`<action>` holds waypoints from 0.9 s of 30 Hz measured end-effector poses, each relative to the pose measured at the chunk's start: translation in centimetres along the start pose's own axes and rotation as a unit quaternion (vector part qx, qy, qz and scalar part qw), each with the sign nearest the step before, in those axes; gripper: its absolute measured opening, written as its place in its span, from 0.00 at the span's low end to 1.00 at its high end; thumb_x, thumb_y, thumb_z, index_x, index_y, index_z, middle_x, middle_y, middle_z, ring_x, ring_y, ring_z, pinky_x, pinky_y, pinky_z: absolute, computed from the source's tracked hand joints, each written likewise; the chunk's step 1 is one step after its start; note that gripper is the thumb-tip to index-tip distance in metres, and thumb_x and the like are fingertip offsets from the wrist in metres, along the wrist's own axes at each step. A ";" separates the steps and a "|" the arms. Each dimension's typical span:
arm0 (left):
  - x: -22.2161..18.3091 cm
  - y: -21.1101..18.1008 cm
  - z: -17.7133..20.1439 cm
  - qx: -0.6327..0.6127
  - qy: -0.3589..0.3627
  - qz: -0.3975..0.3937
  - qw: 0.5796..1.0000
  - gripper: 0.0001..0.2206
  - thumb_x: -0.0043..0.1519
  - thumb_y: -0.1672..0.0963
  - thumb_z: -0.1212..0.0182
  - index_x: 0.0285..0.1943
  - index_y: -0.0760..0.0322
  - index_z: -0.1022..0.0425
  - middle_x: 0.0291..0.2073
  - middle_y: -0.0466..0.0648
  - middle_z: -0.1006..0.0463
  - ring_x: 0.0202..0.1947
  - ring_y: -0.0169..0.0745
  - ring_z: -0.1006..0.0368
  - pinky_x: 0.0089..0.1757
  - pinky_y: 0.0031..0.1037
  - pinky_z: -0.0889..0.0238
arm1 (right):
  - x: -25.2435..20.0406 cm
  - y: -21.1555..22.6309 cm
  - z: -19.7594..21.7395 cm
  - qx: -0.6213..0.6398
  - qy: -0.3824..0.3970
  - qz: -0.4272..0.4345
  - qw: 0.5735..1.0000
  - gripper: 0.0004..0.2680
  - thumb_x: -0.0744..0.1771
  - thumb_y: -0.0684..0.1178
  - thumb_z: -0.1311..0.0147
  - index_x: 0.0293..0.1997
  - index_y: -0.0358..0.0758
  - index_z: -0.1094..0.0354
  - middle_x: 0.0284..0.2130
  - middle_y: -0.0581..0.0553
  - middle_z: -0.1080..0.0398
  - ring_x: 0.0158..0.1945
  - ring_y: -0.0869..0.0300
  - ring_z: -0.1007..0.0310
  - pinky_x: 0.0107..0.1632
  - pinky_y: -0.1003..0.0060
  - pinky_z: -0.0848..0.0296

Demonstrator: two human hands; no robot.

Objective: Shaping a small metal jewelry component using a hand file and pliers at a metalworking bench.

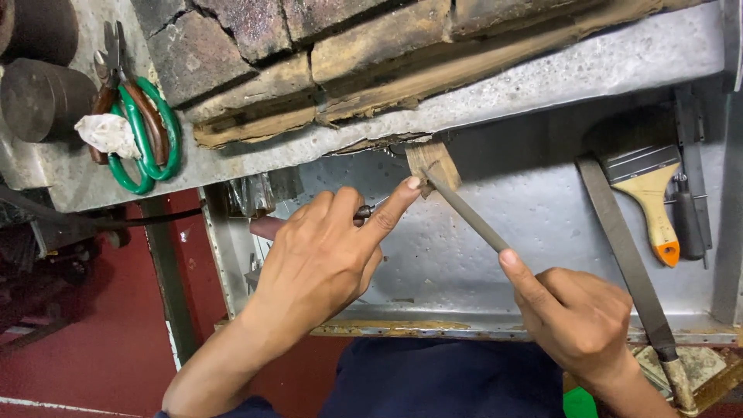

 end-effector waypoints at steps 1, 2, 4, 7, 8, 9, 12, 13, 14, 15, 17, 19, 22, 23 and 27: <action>0.0 0.0 0.0 0.000 0.001 0.001 1.000 0.39 0.59 0.55 0.33 0.80 0.41 0.48 0.32 0.47 0.39 0.29 0.49 0.37 0.25 0.42 0.32 | 0.5 0.0 0.0 0.001 0.000 0.000 1.000 0.17 0.66 0.26 0.47 0.57 0.39 0.23 0.18 0.50 0.53 0.19 0.57 0.58 0.22 0.61 0.51; 0.0 -0.1 0.2 0.006 -0.006 -0.001 1.000 0.39 0.59 0.55 0.33 0.80 0.42 0.48 0.32 0.46 0.40 0.28 0.49 0.38 0.25 0.41 0.32 | 1.0 0.1 -0.1 -0.002 0.003 0.006 1.000 0.15 0.68 0.27 0.44 0.58 0.39 0.24 0.18 0.50 0.53 0.19 0.58 0.58 0.22 0.60 0.51; 0.0 -0.2 0.3 0.012 -0.012 -0.003 1.000 0.39 0.59 0.55 0.33 0.80 0.42 0.48 0.33 0.46 0.40 0.28 0.48 0.38 0.25 0.41 0.32 | 1.7 0.3 -0.1 -0.004 0.005 0.011 1.000 0.14 0.69 0.29 0.42 0.59 0.39 0.24 0.18 0.50 0.54 0.19 0.58 0.57 0.22 0.60 0.51; 0.1 -0.2 0.0 -0.009 -0.002 0.002 1.000 0.37 0.59 0.56 0.37 0.80 0.41 0.47 0.32 0.48 0.39 0.28 0.51 0.37 0.26 0.44 0.33 | 2.0 0.5 -0.1 -0.020 0.007 0.004 1.000 0.14 0.69 0.31 0.42 0.59 0.41 0.24 0.18 0.50 0.52 0.19 0.58 0.56 0.23 0.61 0.49; 0.1 -0.2 0.1 0.000 -0.009 0.000 1.000 0.37 0.59 0.56 0.36 0.80 0.42 0.47 0.32 0.47 0.39 0.28 0.50 0.38 0.26 0.43 0.33 | 1.9 0.4 0.1 0.001 -0.008 0.000 1.000 0.14 0.68 0.28 0.43 0.58 0.37 0.24 0.18 0.50 0.52 0.19 0.59 0.57 0.22 0.61 0.50; 0.0 -0.2 0.1 0.010 -0.016 -0.002 1.000 0.37 0.59 0.55 0.36 0.80 0.42 0.47 0.33 0.47 0.39 0.28 0.50 0.38 0.25 0.41 0.33 | 1.8 0.4 0.3 0.022 -0.022 -0.004 0.999 0.15 0.67 0.25 0.44 0.56 0.34 0.24 0.18 0.50 0.52 0.19 0.59 0.58 0.22 0.62 0.52; 0.0 -0.2 0.0 0.010 -0.012 -0.002 1.000 0.37 0.59 0.56 0.37 0.80 0.42 0.46 0.32 0.47 0.39 0.27 0.50 0.39 0.25 0.42 0.34 | -0.3 -0.2 0.2 0.018 -0.012 -0.021 1.000 0.16 0.68 0.26 0.48 0.58 0.38 0.24 0.19 0.50 0.52 0.20 0.57 0.57 0.23 0.60 0.50; 0.0 -0.2 0.0 0.009 -0.011 -0.003 1.000 0.37 0.59 0.56 0.37 0.80 0.42 0.46 0.32 0.47 0.39 0.27 0.50 0.39 0.25 0.42 0.34 | -0.6 -0.2 0.3 0.017 -0.011 -0.023 1.000 0.16 0.68 0.26 0.48 0.58 0.38 0.24 0.19 0.50 0.52 0.20 0.57 0.57 0.23 0.60 0.50; 0.0 -0.2 0.1 0.006 -0.015 -0.004 1.000 0.37 0.59 0.57 0.37 0.80 0.42 0.46 0.31 0.47 0.40 0.26 0.50 0.39 0.25 0.42 0.34 | -0.7 -0.2 0.2 0.010 0.001 -0.022 1.000 0.17 0.67 0.26 0.47 0.59 0.39 0.25 0.19 0.50 0.52 0.20 0.57 0.57 0.23 0.59 0.49; 0.0 -0.2 0.3 0.002 -0.019 -0.005 1.000 0.38 0.59 0.58 0.37 0.80 0.43 0.46 0.31 0.47 0.40 0.26 0.50 0.40 0.26 0.42 0.34 | -0.9 -0.1 0.1 0.003 0.013 -0.022 1.000 0.18 0.67 0.26 0.45 0.61 0.41 0.26 0.19 0.51 0.52 0.20 0.57 0.57 0.23 0.59 0.48; 0.0 -0.3 0.4 0.006 -0.026 -0.006 1.000 0.37 0.59 0.58 0.37 0.80 0.43 0.45 0.31 0.47 0.41 0.26 0.49 0.40 0.25 0.42 0.35 | -0.5 -0.1 0.1 -0.001 0.025 -0.016 1.000 0.18 0.67 0.28 0.46 0.61 0.42 0.27 0.19 0.51 0.52 0.20 0.57 0.56 0.23 0.58 0.47; 0.1 -0.3 0.5 0.010 -0.033 -0.008 0.999 0.36 0.59 0.58 0.38 0.80 0.44 0.44 0.30 0.46 0.42 0.26 0.49 0.40 0.25 0.42 0.36 | 0.2 0.1 -0.1 -0.007 0.037 -0.011 0.999 0.17 0.68 0.30 0.47 0.62 0.42 0.27 0.19 0.50 0.51 0.19 0.57 0.55 0.23 0.58 0.46; 0.0 -0.4 0.8 0.013 -0.040 -0.012 0.999 0.35 0.60 0.57 0.37 0.79 0.44 0.43 0.31 0.47 0.40 0.27 0.49 0.39 0.27 0.42 0.34 | 1.6 0.5 0.0 -0.015 0.015 -0.002 1.000 0.16 0.68 0.27 0.42 0.60 0.41 0.25 0.19 0.50 0.55 0.19 0.58 0.59 0.22 0.60 0.51; 0.0 -0.4 0.8 0.017 -0.037 -0.011 0.999 0.36 0.58 0.57 0.35 0.79 0.44 0.43 0.31 0.47 0.40 0.27 0.49 0.39 0.27 0.41 0.34 | 2.1 0.6 0.1 -0.018 0.010 0.001 1.000 0.15 0.69 0.29 0.42 0.59 0.40 0.24 0.18 0.50 0.54 0.19 0.58 0.58 0.22 0.60 0.51; 0.0 -0.1 -0.1 0.004 -0.008 0.001 1.000 0.38 0.60 0.56 0.37 0.81 0.41 0.48 0.32 0.47 0.41 0.27 0.50 0.39 0.25 0.43 0.34 | 2.6 0.7 0.1 -0.009 -0.009 0.003 1.000 0.14 0.68 0.28 0.44 0.56 0.37 0.22 0.18 0.51 0.52 0.19 0.58 0.56 0.22 0.61 0.49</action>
Point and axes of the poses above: each hand's wrist, its own x-axis towards the middle knuckle, its own z-axis out of the back of the hand, y = z × x, the point moved 9 cm from there along x, towards the middle knuckle
